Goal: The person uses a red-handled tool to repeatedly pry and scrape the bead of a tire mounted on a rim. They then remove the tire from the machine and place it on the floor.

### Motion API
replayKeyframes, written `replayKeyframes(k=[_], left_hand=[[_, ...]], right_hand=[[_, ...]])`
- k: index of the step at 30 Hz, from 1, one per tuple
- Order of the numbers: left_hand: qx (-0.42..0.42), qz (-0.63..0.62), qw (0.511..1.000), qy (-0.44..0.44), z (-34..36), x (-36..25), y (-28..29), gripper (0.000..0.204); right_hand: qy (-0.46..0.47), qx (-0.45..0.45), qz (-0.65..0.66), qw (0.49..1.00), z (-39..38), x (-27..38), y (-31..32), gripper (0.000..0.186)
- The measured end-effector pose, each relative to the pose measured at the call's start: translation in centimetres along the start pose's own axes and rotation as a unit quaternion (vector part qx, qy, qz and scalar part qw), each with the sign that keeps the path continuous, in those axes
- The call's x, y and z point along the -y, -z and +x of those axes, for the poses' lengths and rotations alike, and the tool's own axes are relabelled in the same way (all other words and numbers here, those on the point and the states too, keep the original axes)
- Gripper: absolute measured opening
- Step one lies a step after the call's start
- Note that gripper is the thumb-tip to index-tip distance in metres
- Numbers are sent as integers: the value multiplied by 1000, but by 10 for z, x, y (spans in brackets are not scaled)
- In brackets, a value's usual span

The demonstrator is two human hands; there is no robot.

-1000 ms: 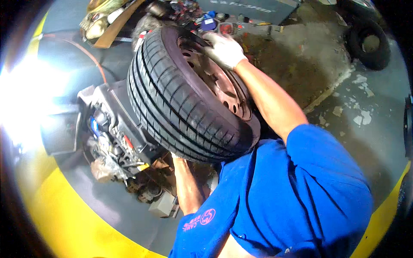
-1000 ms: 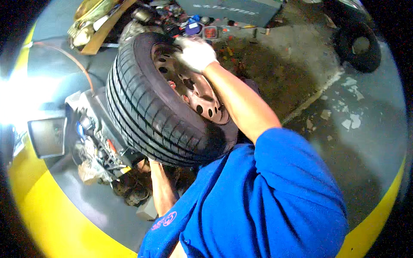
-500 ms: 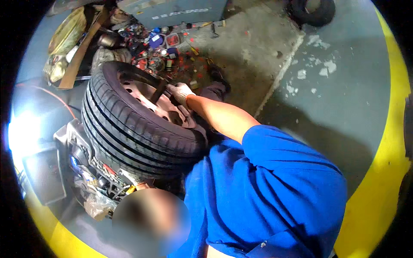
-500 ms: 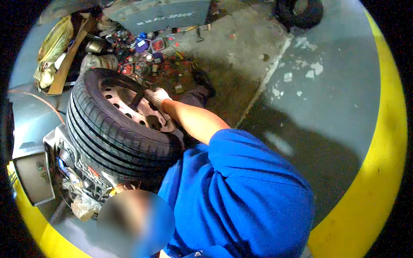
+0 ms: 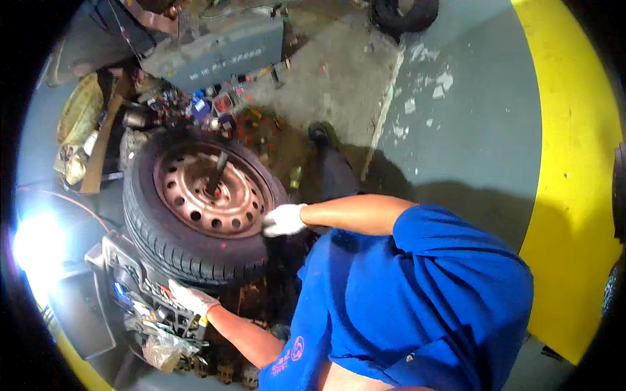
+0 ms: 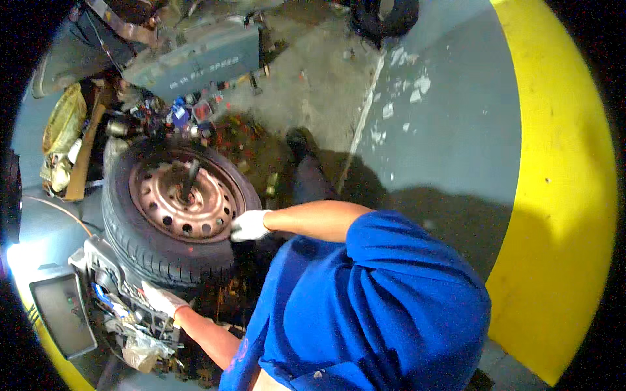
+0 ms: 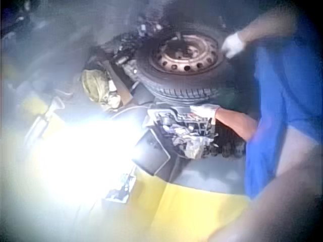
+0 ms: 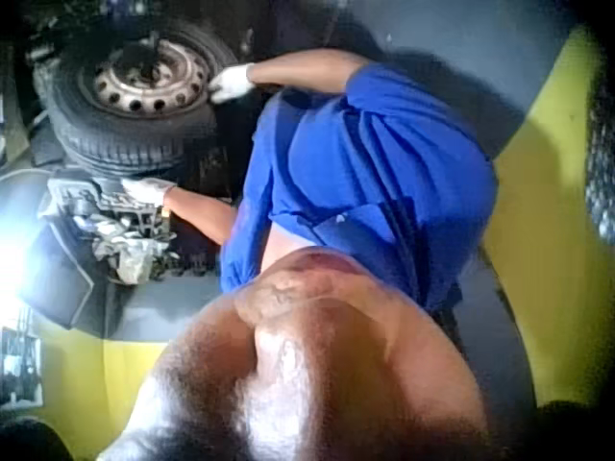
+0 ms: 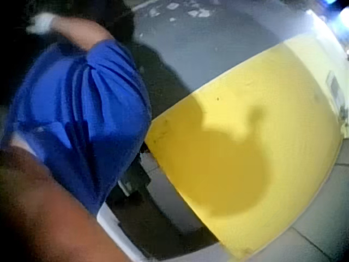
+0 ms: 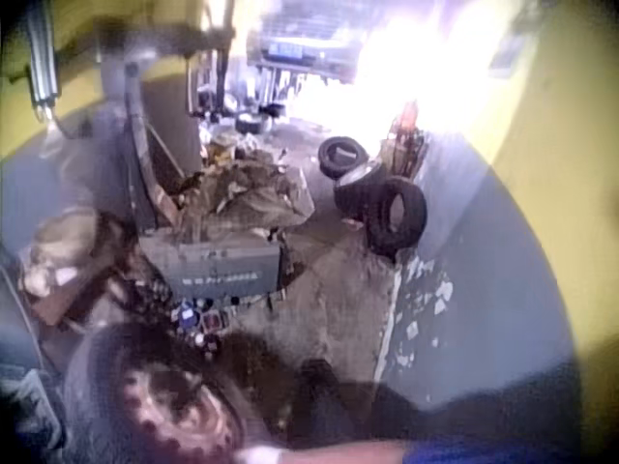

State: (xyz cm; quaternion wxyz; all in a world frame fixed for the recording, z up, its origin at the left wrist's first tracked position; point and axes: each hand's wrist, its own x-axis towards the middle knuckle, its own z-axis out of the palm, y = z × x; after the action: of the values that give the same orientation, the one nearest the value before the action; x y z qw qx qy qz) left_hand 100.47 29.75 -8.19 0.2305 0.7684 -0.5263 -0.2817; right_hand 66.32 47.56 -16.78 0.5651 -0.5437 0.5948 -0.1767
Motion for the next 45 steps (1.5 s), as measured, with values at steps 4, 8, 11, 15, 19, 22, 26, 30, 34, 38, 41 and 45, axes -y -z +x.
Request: replayKeyframes(k=[4, 8, 11, 15, 19, 22, 26, 30, 34, 38, 41, 45], left_hand=[[-88, 250, 957, -119, -58, -66, -27, 50], [-271, 197, 926, -173, -115, -158, -75, 50], [-281, 329, 901, 45, -97, -92, -114, 75], [-371, 495, 773, 141, -99, -72, -148, 86], [-436, 508, 727, 155, -97, -152, -219, 63], [-326, 461, 822, 77, -136, -257, -290, 66], [-110, 357, 927, -27, -173, -368, -381, 70], [23, 328, 925, -190, -216, -497, -489, 72], [105, 252, 913, -304, -242, -614, -612, 70], [74, 195, 856, -473, -234, -662, -712, 58], [109, 211, 877, -417, -228, -681, -775, 51], [88, 362, 828, -419, -187, -673, -854, 60]], right_hand=[[-33, 7, 8, 999, -25, -38, 53, 54], [-80, -59, -45, 994, -61, -99, 144, 54], [-149, -68, 2, 986, -100, -177, 243, 66], [-268, -132, -45, 953, -195, -323, 386, 67], [-461, -231, 13, 857, -356, -448, 493, 58], [-470, -245, -54, 846, -446, -468, 556, 61], [-520, -330, 33, 787, -466, -482, 602, 62], [-484, -169, -125, 850, -435, -601, 571, 58], [-370, -362, 191, 834, -389, -525, 623, 57], [-408, -315, 151, 843, -350, -505, 681, 58], [-436, -246, 160, 851, -319, -568, 694, 64], [-491, -114, 145, 852, -257, -723, 708, 69]])
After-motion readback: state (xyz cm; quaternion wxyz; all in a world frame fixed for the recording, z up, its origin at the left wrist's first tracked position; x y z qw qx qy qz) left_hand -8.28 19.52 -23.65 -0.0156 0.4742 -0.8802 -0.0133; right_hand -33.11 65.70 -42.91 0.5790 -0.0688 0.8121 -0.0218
